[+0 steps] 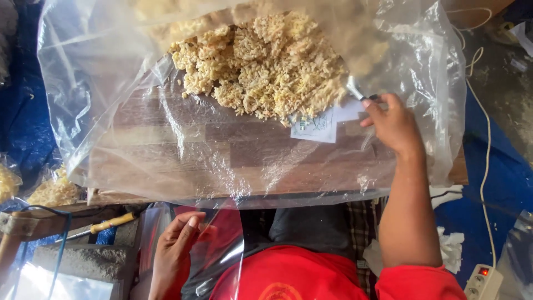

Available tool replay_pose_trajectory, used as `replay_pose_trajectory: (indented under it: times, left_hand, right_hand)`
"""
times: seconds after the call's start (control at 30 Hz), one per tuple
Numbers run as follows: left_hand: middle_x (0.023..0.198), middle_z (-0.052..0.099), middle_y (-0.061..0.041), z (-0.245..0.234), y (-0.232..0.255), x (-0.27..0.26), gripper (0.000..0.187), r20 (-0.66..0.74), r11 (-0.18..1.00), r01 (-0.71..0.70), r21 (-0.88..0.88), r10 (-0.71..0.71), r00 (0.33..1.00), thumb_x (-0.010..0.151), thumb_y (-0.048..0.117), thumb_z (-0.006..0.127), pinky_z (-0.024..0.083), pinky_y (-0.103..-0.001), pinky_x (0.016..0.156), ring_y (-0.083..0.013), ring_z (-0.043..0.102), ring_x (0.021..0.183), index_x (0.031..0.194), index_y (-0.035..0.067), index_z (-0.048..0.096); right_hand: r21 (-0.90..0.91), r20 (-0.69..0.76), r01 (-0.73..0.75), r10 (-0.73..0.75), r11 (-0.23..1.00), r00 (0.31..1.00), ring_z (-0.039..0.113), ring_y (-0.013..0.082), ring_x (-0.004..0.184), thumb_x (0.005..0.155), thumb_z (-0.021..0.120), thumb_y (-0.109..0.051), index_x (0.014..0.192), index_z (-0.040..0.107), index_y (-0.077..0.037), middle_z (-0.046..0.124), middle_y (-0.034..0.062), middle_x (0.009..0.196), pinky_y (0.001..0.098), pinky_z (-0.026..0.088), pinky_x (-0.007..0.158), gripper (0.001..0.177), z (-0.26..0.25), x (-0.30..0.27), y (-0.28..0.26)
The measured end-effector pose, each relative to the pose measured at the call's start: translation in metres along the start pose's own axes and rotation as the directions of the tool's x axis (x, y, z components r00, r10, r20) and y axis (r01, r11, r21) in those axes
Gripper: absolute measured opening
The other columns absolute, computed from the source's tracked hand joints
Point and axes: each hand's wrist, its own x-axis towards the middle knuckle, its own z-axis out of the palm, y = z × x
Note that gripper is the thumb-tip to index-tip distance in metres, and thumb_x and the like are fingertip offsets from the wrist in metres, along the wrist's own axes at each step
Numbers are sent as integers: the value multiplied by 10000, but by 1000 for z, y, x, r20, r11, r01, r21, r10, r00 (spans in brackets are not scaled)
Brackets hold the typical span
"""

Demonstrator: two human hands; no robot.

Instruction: Packaging small noodle-like snacks into plastic bags and sealing them with a manual heat sealer.

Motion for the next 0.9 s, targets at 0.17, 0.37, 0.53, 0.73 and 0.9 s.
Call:
replay_pose_trajectory:
  times: [0.17, 0.37, 0.53, 0.73, 0.9]
  left_hand:
    - [785, 598, -133, 5, 2, -1, 371, 22, 993, -70, -93, 73, 997, 1069, 240, 512, 571, -373, 772, -323, 781, 878, 1146, -73, 695]
    - [1030, 823, -205, 17, 36, 7, 381, 56, 983, -172, 70, 169, 984, 1057, 239, 481, 611, -366, 787, -275, 785, 882, 1039, -63, 712]
    - [826, 813, -11, 51, 95, 25, 156, 112, 751, -278, 598, 265, 958, 953, 210, 668, 535, -257, 596, -106, 710, 671, 980, 85, 757]
    - [851, 741, -77, 97, 130, 71, 213, 247, 859, -354, 370, 276, 929, 902, 137, 751, 563, -267, 651, -146, 679, 723, 1062, 15, 682]
    - [817, 701, -66, 118, 132, 78, 160, 357, 836, -434, 337, 313, 880, 898, 81, 751, 549, -247, 599, -136, 646, 682, 1020, 21, 668]
  right_hand:
    - [187, 6, 127, -130, 974, 991, 557, 139, 557, 1032, 579, -409, 1334, 519, -70, 741, 24, 850, 279, 405, 522, 457, 25, 1, 9]
    - [137, -109, 206, -192, 969, 975, 658, 120, 725, 1030, 655, -320, 1263, 677, -85, 747, 16, 895, 250, 426, 584, 331, 34, -4, 20]
    - [259, -158, 326, -293, 909, 943, 456, 65, 560, 1039, 678, -212, 1219, 703, -67, 718, 8, 894, 211, 316, 498, 232, 19, -13, 12]
    - [388, 16, 555, -607, 736, 794, 385, 90, 457, 996, 613, -372, 984, 715, -31, 489, -10, 570, 234, 284, 465, 356, -20, -46, -15]
    - [515, 138, 553, -700, 654, 700, 527, 87, 583, 902, 672, -208, 1204, 684, 4, 701, 48, 779, 198, 372, 517, 370, -32, -72, -35]
